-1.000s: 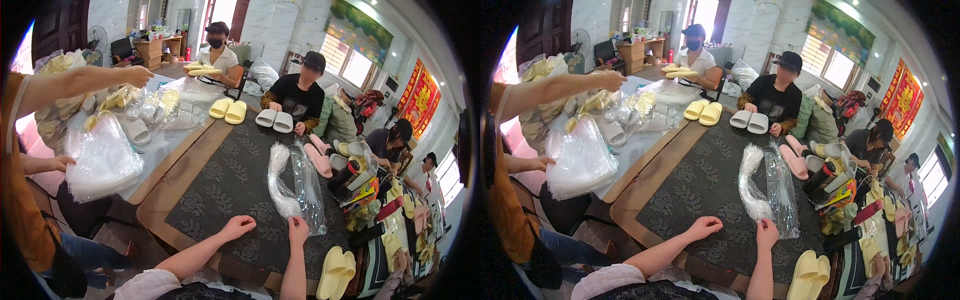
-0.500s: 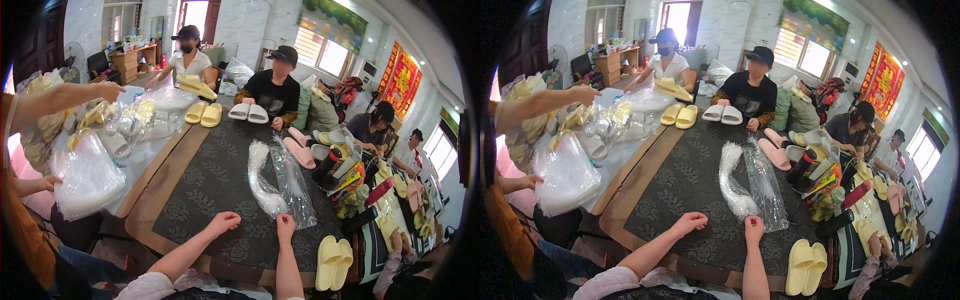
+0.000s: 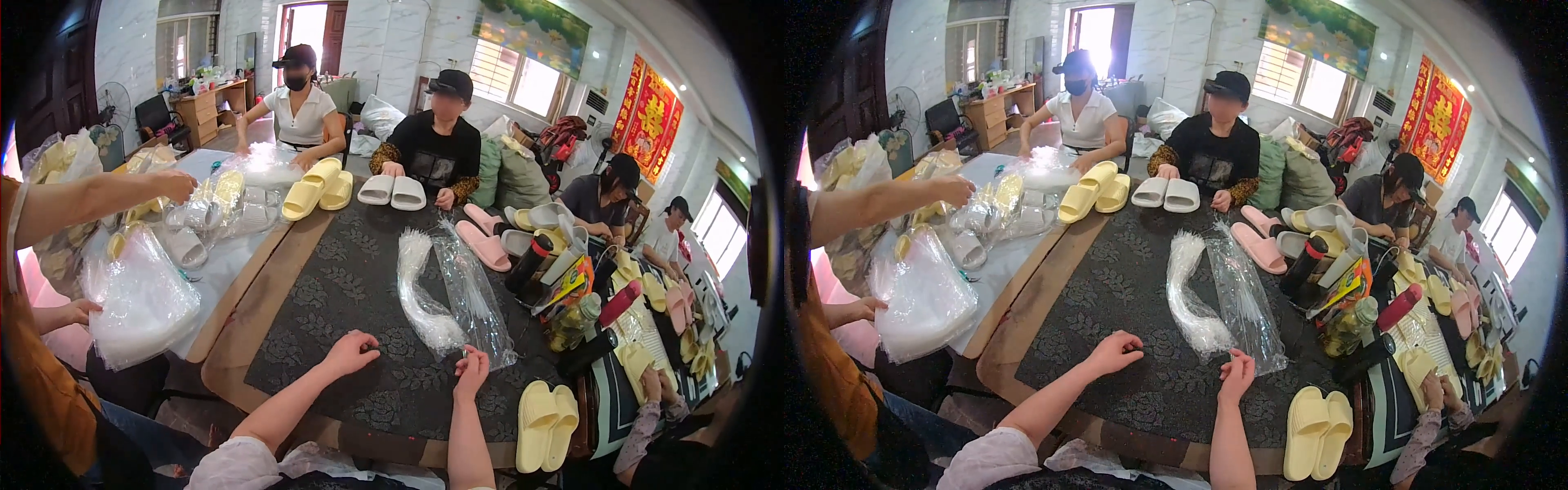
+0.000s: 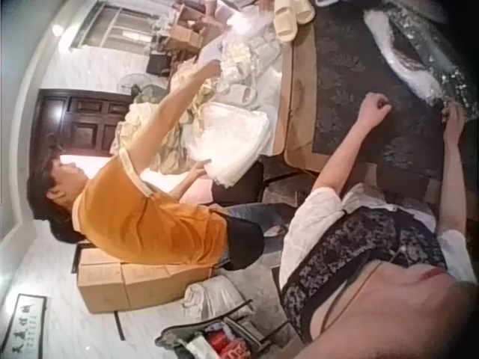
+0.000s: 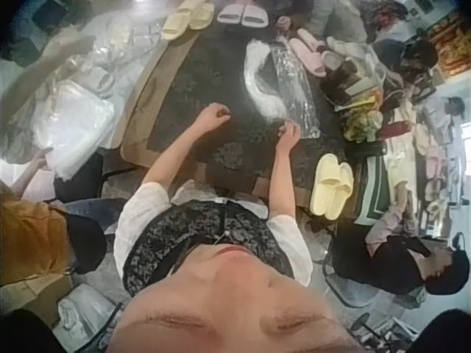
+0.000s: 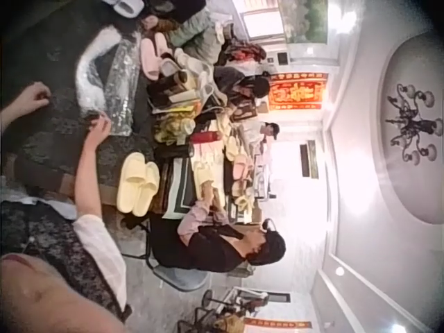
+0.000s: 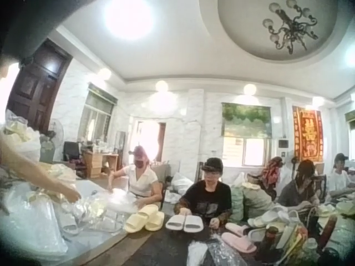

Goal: Inspecting and pairing foam slippers at a manufacturing table.

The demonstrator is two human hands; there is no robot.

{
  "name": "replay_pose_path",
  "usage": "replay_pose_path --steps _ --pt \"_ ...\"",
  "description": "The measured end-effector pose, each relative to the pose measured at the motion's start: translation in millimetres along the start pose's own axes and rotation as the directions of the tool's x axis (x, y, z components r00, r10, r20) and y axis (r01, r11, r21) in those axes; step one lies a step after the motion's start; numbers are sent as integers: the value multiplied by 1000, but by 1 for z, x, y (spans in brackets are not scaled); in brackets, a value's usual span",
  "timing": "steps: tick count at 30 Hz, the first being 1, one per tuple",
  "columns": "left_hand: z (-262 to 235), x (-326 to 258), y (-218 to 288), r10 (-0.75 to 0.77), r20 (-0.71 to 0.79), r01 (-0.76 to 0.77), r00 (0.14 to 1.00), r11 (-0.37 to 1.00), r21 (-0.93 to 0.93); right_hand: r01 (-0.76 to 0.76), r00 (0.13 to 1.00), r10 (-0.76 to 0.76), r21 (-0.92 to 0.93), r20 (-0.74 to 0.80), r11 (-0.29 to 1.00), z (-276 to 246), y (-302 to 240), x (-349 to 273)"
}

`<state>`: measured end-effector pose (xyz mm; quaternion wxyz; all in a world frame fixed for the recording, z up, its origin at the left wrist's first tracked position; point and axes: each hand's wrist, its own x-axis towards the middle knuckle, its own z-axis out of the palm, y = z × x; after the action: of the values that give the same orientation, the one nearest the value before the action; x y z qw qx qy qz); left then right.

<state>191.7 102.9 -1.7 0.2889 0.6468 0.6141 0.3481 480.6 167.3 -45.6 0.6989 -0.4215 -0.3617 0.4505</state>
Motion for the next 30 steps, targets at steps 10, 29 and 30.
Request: replay_pose_path --steps 10,29,30 --pt "-95 121 -92 -143 -492 134 859 990 -55 -46 999 47 37 -16 998 8 4 -1" --pt "-241 311 -245 -389 -450 -369 804 267 -890 -9 999 22 -254 47 967 23 4 -4" --pt "-235 311 -232 -425 -425 -370 800 208 -905 -33 999 41 -261 26 965 22 1 -4"
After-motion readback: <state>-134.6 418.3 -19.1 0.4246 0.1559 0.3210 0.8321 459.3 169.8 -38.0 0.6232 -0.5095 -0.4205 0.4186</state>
